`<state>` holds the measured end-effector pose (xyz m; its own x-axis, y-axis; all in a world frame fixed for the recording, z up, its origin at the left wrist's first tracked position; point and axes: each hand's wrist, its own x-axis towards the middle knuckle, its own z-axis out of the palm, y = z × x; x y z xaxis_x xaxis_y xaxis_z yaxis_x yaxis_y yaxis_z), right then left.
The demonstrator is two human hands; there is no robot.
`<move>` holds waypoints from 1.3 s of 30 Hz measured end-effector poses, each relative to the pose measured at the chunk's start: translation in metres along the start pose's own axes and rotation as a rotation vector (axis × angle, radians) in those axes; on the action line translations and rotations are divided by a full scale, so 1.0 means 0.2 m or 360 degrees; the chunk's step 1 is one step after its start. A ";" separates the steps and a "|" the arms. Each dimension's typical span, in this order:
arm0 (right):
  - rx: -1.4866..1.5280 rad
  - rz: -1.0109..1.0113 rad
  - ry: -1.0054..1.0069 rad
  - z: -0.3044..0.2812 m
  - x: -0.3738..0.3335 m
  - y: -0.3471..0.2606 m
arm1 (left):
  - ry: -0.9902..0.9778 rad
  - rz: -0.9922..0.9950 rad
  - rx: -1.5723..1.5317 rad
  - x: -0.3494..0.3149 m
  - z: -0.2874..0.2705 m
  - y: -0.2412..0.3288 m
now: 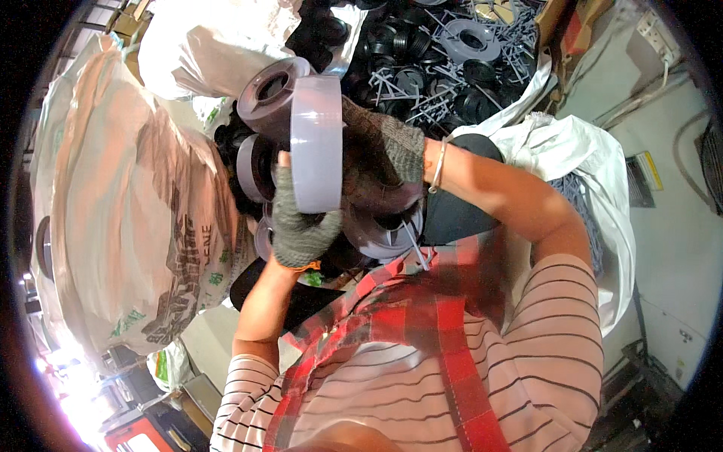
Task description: The person picks up gray plastic rings from a large white sack and places them into a stack on a nearby surface. They repeatedly reach into the sack, retrieve one or more rings, and add them to the growing pile while wearing gloves and an apron.
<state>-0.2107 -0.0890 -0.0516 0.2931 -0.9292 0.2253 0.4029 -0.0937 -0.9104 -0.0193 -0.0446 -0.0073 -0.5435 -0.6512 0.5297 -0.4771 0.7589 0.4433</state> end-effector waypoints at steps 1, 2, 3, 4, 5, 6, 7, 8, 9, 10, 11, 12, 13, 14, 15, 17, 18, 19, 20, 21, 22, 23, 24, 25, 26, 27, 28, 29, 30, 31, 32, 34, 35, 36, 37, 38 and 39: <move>-0.0356 0.0034 0.0052 -0.05 0.03 -0.02 | 0.0011 0.0191 0.0181 0.06 -0.04 -0.03; -0.0711 0.0072 0.0094 -0.11 0.08 -0.04 | 0.0024 0.0254 0.0320 0.13 -0.10 -0.08; -0.1349 0.0398 0.0134 -0.20 0.14 -0.13 | 0.0063 0.0239 0.0442 0.18 -0.15 -0.14; -0.1658 0.0404 0.0258 -0.35 0.17 -0.12 | 0.0127 0.0194 0.0560 0.24 -0.17 -0.22; -0.1972 0.0401 0.0388 -0.54 0.20 -0.12 | 0.0030 0.0072 0.0623 0.31 -0.21 -0.25; -0.2282 0.0496 0.0418 -0.75 0.23 -0.10 | -0.0018 -0.0182 0.0528 0.33 -0.23 -0.29; -0.2592 0.0587 0.0452 -0.97 0.26 -0.08 | -0.0062 -0.0428 0.0434 0.36 -0.24 -0.33; -0.2775 0.0649 0.0422 -1.19 0.24 -0.04 | -0.0042 -0.0463 0.0399 0.36 -0.24 -0.39; -0.2954 0.0705 0.0383 -1.36 0.22 -0.02 | -0.0019 -0.0501 0.0372 0.34 -0.24 -0.43; -0.2969 0.0952 0.0223 -1.46 0.24 -0.01 | 0.0029 -0.0559 0.0276 0.32 -0.23 -0.44; -0.2970 0.1209 0.0053 -1.53 0.24 0.00 | 0.0078 -0.0610 0.0175 0.31 -0.22 -0.45; -0.2866 0.1266 0.0065 -1.58 0.24 0.02 | 0.0156 -0.0676 0.0009 0.30 -0.20 -0.42; -0.2760 0.1322 0.0080 -1.61 0.24 0.04 | 0.0234 -0.0737 -0.0159 0.30 -0.18 -0.40; -0.2655 0.1378 0.0098 -1.65 0.24 0.06 | 0.0211 -0.0592 0.0011 0.31 -0.17 -0.37; -0.2595 0.1374 0.0146 -1.64 0.25 0.08 | 0.0187 -0.0531 0.0067 0.30 -0.16 -0.36; -0.2474 0.1374 0.0253 -1.65 0.24 0.09 | 0.0133 -0.0401 0.0168 0.27 -0.12 -0.33; -0.2408 0.1425 0.0136 -1.52 0.30 0.05 | 0.0112 -0.0386 0.0213 0.26 -0.12 -0.29; -0.2473 0.1393 0.0176 -1.48 0.30 0.03 | 0.0109 -0.0351 0.0106 0.25 -0.10 -0.27; -0.2537 0.1364 0.0219 -1.45 0.30 0.03 | 0.0104 -0.0314 -0.0004 0.24 -0.08 -0.26; -0.2610 0.1328 0.0267 -1.44 0.29 0.01 | 0.0109 -0.0273 -0.0116 0.23 -0.06 -0.24; -0.2623 0.1072 0.0363 -1.47 0.27 0.01 | 0.0047 -0.0254 -0.0175 0.25 -0.05 -0.20; -0.2457 0.0852 0.0498 -1.49 0.24 0.00 | 0.0070 -0.0311 -0.0412 0.21 0.00 -0.21; -0.2285 0.0624 0.0615 -1.48 0.23 -0.02 | 0.0020 -0.0542 -0.0655 0.21 0.03 -0.17; -0.2103 0.0397 0.0708 -1.43 0.23 -0.05 | -0.0023 -0.0784 -0.0893 0.20 0.06 -0.12; -0.1588 0.0408 0.0679 -1.37 0.20 -0.08 | 0.0122 -0.1014 -0.1530 0.18 0.12 -0.09; -0.1019 0.0418 0.0690 -1.27 0.17 -0.14 | -0.0005 -0.1281 -0.1668 0.20 0.12 -0.05; -0.0525 0.0437 0.0736 -1.18 0.13 -0.22 | -0.0024 -0.1450 -0.1855 0.22 0.16 -0.04; -0.0214 0.0141 0.0457 -1.21 0.05 -0.16 | -0.0047 -0.1621 -0.2041 0.23 0.21 -0.03; -0.0515 -0.0015 0.0320 -1.15 0.00 -0.16 | 0.0073 -0.1689 -0.2206 0.23 0.27 -0.03; -0.0806 -0.0195 0.0211 -1.10 -0.04 -0.17 | 0.0199 -0.1753 -0.2376 0.22 0.34 -0.03; -0.1701 -0.0232 0.0243 -0.95 -0.09 -0.16 | 0.0342 -0.1823 -0.2538 0.19 0.40 -0.05; -0.2462 -0.0283 0.0313 -0.81 -0.20 -0.11 | 0.0344 -0.1716 -0.3004 0.19 0.43 -0.07; -0.2488 -0.0414 0.0364 -0.79 -0.23 -0.07 | 0.0444 -0.1809 -0.3065 0.20 0.42 -0.04; -0.2506 -0.0551 0.0401 -0.73 -0.23 -0.04 | 0.0575 -0.1917 -0.2863 0.14 0.42 -0.09; -0.2518 -0.0682 0.0446 -0.63 -0.23 -0.05 | 0.0642 -0.1838 -0.2596 0.10 0.41 -0.10; -0.2220 -0.0648 0.0374 -0.56 -0.21 -0.11 | 0.0705 -0.1757 -0.2327 0.06 0.38 -0.11; -0.2287 -0.0720 0.0298 -0.50 -0.21 -0.18 | 0.0747 -0.1669 -0.2072 0.02 0.36 -0.11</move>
<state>-0.3251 -0.0820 -0.0629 0.2248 -0.7479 0.6245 -0.7677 -0.5307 -0.3592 -0.0600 -0.0649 -0.0663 -0.0497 -0.9533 -0.2978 0.4847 -0.2837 0.8274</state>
